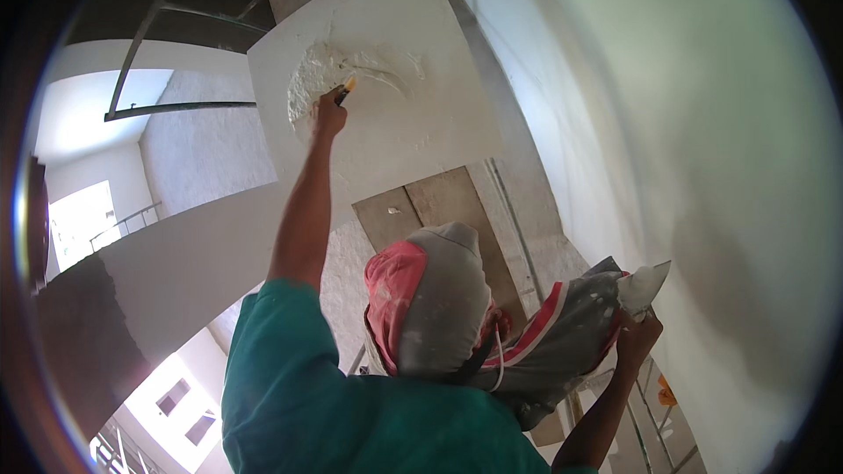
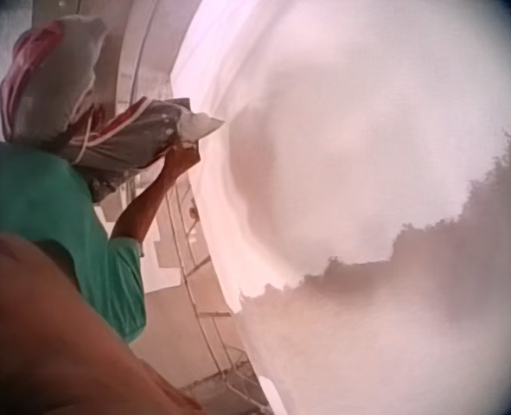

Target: The person applies white plaster to a ceiling using a trowel and hawk. They repeatedly scoop plaster from the hawk and spread it across the ceiling surface in smooth strokes while standing on a scaffold.

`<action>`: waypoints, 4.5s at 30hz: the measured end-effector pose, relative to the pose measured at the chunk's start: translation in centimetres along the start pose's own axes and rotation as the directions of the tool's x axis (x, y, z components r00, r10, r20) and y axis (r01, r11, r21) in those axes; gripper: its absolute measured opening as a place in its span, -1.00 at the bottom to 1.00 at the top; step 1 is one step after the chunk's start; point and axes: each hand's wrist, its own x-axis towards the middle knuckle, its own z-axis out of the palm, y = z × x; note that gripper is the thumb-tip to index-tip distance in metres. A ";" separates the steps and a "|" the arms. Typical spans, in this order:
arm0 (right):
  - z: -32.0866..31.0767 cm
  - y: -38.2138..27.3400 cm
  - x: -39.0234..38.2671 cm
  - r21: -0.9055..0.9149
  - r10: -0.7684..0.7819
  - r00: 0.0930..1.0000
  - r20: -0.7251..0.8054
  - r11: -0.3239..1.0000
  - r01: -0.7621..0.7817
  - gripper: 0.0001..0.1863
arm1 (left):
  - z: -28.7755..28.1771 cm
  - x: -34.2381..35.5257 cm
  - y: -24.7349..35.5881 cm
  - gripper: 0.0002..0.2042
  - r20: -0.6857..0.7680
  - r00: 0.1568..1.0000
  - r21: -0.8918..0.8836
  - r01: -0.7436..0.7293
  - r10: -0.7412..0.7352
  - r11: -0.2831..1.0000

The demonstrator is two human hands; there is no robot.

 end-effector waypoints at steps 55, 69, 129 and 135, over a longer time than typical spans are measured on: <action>0.3 -0.2 -0.6 0.034 0.033 0.998 -0.059 0.999 -0.031 -0.75 | 3.9 -12.0 10.1 -0.55 -0.012 1.000 0.100 -0.020 0.022 0.995; -0.3 0.0 -1.1 -0.019 0.034 0.999 -0.026 0.999 -0.035 -0.80 | -0.2 -4.9 7.5 -0.56 0.086 0.980 0.179 -0.192 0.179 0.965; 12.7 -13.9 11.9 -0.067 -0.264 0.946 0.187 0.958 0.280 -0.71 | 0.1 -0.3 16.8 -0.59 -0.288 0.928 0.030 -0.237 0.236 0.971; 13.3 -10.1 10.8 -0.014 -0.207 0.960 0.188 0.977 0.214 -0.68 | 1.4 -1.0 17.5 -0.63 -0.084 0.942 0.143 -0.311 0.324 0.940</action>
